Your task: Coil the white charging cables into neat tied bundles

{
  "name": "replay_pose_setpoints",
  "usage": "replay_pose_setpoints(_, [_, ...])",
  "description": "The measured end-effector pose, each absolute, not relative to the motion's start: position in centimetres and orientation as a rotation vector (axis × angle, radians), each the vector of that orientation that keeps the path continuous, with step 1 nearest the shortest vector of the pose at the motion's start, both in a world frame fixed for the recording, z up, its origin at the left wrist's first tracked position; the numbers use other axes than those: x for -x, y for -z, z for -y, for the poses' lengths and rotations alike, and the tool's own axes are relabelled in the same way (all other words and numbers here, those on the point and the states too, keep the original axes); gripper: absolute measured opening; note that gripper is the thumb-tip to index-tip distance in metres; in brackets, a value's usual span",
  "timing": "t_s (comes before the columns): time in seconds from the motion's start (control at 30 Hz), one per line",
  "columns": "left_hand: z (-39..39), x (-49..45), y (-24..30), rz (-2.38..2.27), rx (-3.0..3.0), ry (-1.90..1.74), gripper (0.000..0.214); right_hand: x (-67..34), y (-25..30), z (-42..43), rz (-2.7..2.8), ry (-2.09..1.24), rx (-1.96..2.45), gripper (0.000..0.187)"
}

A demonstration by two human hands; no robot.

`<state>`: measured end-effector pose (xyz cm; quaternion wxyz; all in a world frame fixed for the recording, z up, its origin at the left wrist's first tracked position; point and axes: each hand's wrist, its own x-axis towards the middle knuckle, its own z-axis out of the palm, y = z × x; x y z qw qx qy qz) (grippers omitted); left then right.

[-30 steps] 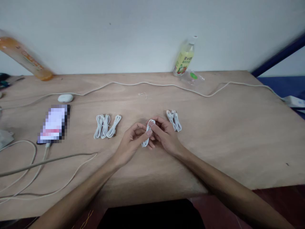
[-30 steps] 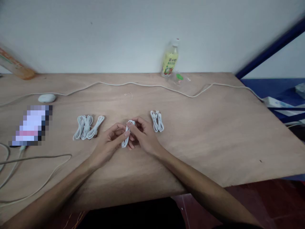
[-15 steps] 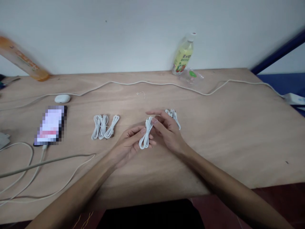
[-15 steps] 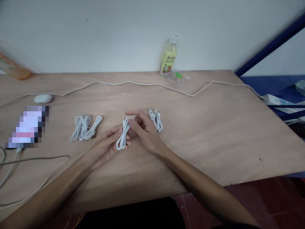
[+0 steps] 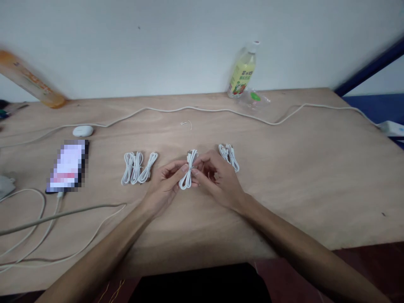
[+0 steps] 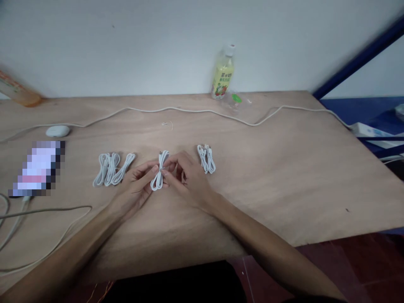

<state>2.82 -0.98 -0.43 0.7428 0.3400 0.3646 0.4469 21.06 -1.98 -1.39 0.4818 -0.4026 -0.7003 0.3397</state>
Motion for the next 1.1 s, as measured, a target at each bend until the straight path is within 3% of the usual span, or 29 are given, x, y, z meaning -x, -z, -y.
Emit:
replay_pose_setpoints(0.17, [1.0,-2.6,0.8,-0.858,-0.803,-1.023,0.041,-21.6,1.2,1.4,1.846,-0.688,0.972,0.005])
replay_pose_setpoints(0.63, [0.5,-2.3,1.1,-0.959,-0.934,-1.007,0.048,-22.8,1.3,0.2,2.037,-0.68,0.956,0.007])
replay_pose_setpoints(1.0, [0.6,-2.3,1.6,-0.968,-0.87,-0.969,0.05,-22.4,2.1,0.7,2.152,0.011,1.016,0.022])
replay_pose_setpoints(1.1, [0.6,-2.4,1.4,-0.968,-0.863,-0.997,0.049,-22.0,2.1,0.8,2.105,0.048,1.012,0.022])
